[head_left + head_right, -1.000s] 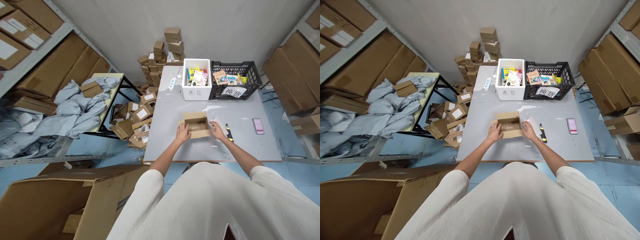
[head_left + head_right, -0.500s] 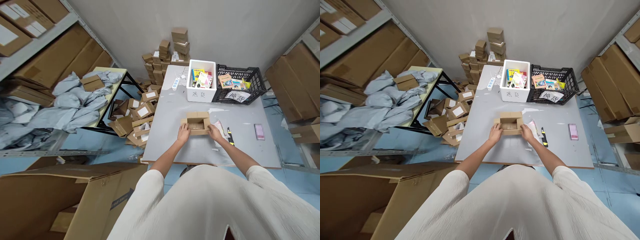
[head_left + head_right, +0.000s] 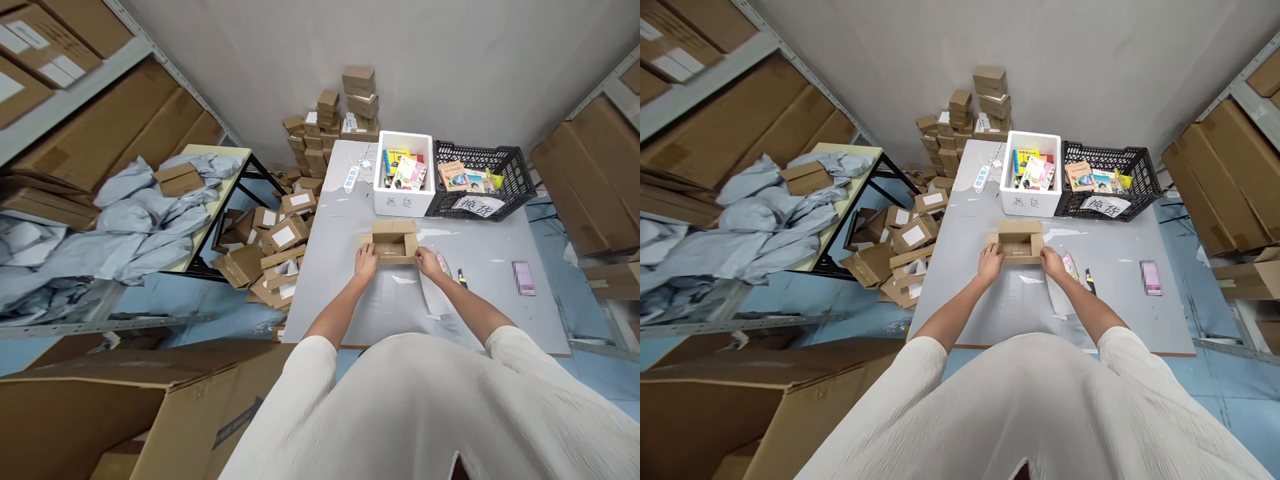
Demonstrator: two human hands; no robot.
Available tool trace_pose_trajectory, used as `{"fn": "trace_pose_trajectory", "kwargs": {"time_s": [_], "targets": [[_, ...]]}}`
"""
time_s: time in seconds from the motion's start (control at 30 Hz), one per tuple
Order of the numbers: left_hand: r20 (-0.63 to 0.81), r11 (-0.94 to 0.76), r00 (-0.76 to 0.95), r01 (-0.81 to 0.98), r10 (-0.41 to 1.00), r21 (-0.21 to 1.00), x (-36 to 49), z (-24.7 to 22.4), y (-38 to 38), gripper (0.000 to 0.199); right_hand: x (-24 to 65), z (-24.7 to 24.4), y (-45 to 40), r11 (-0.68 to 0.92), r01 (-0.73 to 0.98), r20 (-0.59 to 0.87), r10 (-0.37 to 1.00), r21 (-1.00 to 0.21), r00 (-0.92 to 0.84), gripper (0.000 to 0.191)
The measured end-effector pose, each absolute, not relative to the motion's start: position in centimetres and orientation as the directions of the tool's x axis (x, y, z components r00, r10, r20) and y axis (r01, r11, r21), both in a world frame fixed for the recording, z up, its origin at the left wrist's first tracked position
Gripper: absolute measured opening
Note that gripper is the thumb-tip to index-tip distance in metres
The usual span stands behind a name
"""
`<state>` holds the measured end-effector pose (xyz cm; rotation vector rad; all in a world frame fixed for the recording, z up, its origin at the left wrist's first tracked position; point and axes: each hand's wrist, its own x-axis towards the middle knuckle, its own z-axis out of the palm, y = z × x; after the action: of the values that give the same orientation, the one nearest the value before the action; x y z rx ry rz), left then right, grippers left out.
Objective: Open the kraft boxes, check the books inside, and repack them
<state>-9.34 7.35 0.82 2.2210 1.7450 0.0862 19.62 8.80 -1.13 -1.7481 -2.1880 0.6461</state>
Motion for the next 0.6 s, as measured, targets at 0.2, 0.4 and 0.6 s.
{"fn": "trace_pose_trajectory", "kwargs": {"time_s": [0.2, 0.4, 0.6], "targets": [[-0.122, -0.219, 0.258, 0.939, 0.958, 0.263, -9.7, 0.4, 11.7, 0.037, 19.0, -1.6, 13.2, 0.167, 0.84, -0.041, 0.975, -0.516, -0.219, 0.02], [-0.097, -0.199, 0.234, 0.939, 0.967, 0.279, -10.1, -0.2, 14.1, 0.036, 18.4, -2.4, 15.7, 0.133, 0.817, -0.005, 0.986, -0.561, -0.164, 0.02], [-0.091, -0.19, 0.223, 0.941, 0.97, 0.28, -9.7, 0.0, 13.4, 0.037, 18.5, -2.6, 15.3, 0.086, 0.812, -0.029, 0.992, -0.578, -0.126, 0.021]]}}
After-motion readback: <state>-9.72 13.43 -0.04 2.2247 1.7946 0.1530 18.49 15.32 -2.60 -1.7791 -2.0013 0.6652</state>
